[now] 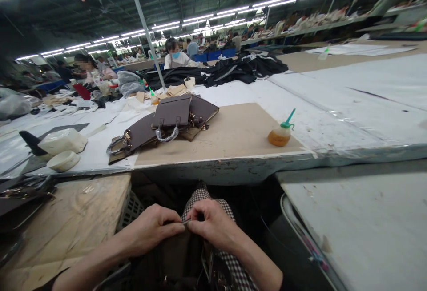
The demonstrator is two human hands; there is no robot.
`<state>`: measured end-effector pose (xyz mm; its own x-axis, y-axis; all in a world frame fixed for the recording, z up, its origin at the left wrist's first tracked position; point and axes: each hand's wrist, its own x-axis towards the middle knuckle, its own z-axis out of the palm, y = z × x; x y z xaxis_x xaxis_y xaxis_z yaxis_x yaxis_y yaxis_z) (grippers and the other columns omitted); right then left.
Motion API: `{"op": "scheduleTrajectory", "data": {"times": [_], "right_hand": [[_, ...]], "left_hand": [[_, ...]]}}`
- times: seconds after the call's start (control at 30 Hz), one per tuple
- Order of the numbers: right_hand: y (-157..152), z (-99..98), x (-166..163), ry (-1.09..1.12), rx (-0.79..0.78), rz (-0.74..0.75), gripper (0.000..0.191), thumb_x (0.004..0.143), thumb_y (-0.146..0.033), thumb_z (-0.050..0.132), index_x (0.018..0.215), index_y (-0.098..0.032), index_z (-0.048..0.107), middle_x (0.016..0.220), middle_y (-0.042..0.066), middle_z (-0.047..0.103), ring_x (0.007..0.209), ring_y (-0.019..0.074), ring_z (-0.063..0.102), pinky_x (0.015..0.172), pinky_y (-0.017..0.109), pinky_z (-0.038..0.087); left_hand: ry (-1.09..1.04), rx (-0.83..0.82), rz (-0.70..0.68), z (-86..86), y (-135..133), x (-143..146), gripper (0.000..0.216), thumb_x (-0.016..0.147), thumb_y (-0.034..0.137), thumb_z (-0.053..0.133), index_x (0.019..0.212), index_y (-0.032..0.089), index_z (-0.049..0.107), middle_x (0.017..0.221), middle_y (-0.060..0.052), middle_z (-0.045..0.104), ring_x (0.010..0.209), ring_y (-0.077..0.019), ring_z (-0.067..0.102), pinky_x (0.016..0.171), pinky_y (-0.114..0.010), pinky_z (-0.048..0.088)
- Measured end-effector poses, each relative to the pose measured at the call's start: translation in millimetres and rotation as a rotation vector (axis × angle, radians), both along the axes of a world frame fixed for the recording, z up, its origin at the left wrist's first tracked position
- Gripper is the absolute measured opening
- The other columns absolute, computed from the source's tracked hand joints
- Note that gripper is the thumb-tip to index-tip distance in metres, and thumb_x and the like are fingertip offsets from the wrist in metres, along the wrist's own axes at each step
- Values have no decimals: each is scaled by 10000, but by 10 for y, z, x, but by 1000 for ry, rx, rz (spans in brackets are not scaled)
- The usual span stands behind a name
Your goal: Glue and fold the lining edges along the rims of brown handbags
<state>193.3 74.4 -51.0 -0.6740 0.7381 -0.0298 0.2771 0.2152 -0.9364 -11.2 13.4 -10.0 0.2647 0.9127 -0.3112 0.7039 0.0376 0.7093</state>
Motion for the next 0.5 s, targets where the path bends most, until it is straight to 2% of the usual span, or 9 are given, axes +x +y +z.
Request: {"op": "scheduleTrajectory", "data": {"times": [0.1, 0.17, 0.23, 0.33, 0.5], "right_hand": [[-7, 9, 62, -32, 57, -7, 148, 757, -101, 692, 651, -184, 632, 826, -7, 737, 825, 184, 651, 762, 277, 455], [20, 24, 136, -73, 135, 40, 106, 778, -122, 714, 724, -190, 652, 843, -9, 722, 844, 184, 636, 784, 282, 449], [66, 41, 215, -104, 227, 121, 92, 796, -165, 744, 792, -204, 661, 872, -10, 711, 880, 189, 618, 818, 296, 443], [128, 44, 306, -106, 293, 205, 131, 805, -240, 784, 786, -210, 657, 925, -1, 718, 933, 203, 612, 865, 320, 437], [126, -26, 372, -12, 231, 149, 132, 855, -245, 746, 773, -208, 650, 1047, 12, 731, 1008, 201, 627, 925, 335, 424]], "left_hand": [[32, 50, -92, -33, 102, 117, 395, 904, 429, 560, 645, 160, 687, 543, 43, 437, 540, -112, 377, 509, -248, 226], [6, 59, -134, -48, 110, 151, 391, 915, 403, 549, 629, 156, 654, 549, 50, 408, 540, -104, 372, 509, -241, 233], [8, 75, -139, -55, 89, 157, 396, 919, 393, 543, 615, 155, 628, 554, 50, 406, 541, -101, 373, 517, -237, 250], [71, 110, -110, -64, 48, 135, 389, 918, 383, 548, 612, 154, 616, 559, 44, 439, 543, -101, 388, 536, -239, 267], [103, 72, -47, -77, 4, 71, 343, 928, 371, 542, 685, 157, 656, 590, 41, 500, 569, -101, 443, 534, -226, 269]]}}
